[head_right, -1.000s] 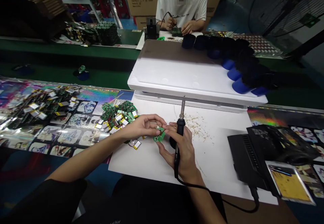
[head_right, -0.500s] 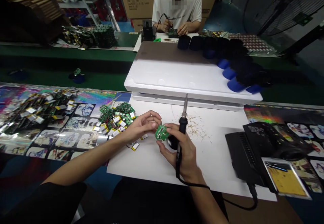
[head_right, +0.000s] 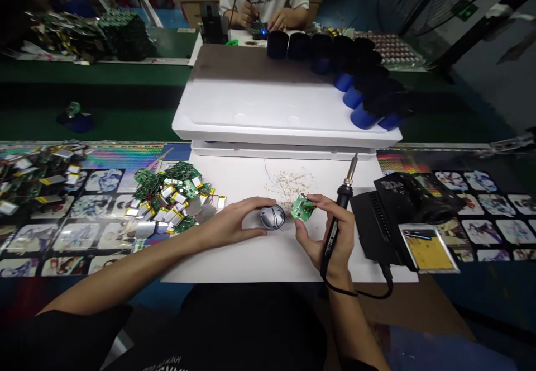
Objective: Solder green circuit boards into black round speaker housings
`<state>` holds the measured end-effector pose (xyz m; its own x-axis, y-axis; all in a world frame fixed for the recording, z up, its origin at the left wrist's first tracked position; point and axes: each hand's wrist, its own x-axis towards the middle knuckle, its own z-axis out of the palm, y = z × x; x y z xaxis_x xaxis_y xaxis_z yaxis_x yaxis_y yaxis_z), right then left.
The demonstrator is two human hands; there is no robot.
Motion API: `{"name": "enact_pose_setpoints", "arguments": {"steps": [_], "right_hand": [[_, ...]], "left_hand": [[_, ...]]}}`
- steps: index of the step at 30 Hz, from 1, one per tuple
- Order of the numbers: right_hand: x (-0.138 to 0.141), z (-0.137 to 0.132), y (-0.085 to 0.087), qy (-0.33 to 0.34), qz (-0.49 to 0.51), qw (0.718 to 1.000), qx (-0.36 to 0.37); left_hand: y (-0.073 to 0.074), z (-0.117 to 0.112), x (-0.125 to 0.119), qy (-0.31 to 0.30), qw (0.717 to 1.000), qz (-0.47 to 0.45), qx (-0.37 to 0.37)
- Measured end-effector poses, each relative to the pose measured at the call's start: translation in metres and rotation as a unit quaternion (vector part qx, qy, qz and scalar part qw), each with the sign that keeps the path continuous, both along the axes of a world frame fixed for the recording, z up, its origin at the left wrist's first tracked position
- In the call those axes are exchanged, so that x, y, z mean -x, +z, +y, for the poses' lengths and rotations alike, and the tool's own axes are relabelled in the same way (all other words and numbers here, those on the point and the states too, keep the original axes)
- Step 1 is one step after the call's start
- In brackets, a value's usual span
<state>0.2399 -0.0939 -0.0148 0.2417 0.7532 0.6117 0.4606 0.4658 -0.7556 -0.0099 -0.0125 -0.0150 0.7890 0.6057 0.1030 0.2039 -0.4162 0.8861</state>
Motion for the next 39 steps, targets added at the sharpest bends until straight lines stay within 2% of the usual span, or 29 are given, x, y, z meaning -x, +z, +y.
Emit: {"name": "enact_pose_setpoints", "arguments": {"steps": [6,11,16,22,26,29,35,37,39], "right_hand": [[0.003,-0.001,-0.005,0.008,-0.006,1.0,0.021],[0.007,0.004,-0.004,0.012,-0.001,1.0,0.023],[0.008,0.006,-0.007,0.018,0.02,1.0,0.016],[0.008,0.006,-0.01,0.016,0.026,0.999,0.016],[0.008,0.004,-0.012,0.022,0.026,0.999,0.01],[0.007,0.002,-0.015,0.021,0.019,1.0,0.013],[0.007,0.001,-0.014,0.016,0.026,0.999,0.015],[0.007,0.002,-0.013,0.017,0.029,0.999,0.014],[0.007,0.002,-0.013,0.017,0.027,0.999,0.016]], "left_hand": [[0.002,0.005,0.001,0.067,0.994,-0.008,-0.087],[0.0,0.008,0.004,0.009,0.996,-0.011,-0.092],[-0.003,0.012,0.006,0.059,0.99,-0.037,-0.12],[-0.001,0.012,0.006,0.003,0.988,0.003,-0.153],[-0.004,0.013,0.007,0.049,0.98,0.004,-0.194],[-0.002,0.015,0.01,0.056,0.982,0.019,-0.18],[0.023,0.03,0.034,-0.022,0.99,0.083,-0.11],[0.027,0.035,0.042,-0.017,0.991,0.104,-0.085],[0.025,0.037,0.044,0.0,0.992,0.112,-0.065]]}}
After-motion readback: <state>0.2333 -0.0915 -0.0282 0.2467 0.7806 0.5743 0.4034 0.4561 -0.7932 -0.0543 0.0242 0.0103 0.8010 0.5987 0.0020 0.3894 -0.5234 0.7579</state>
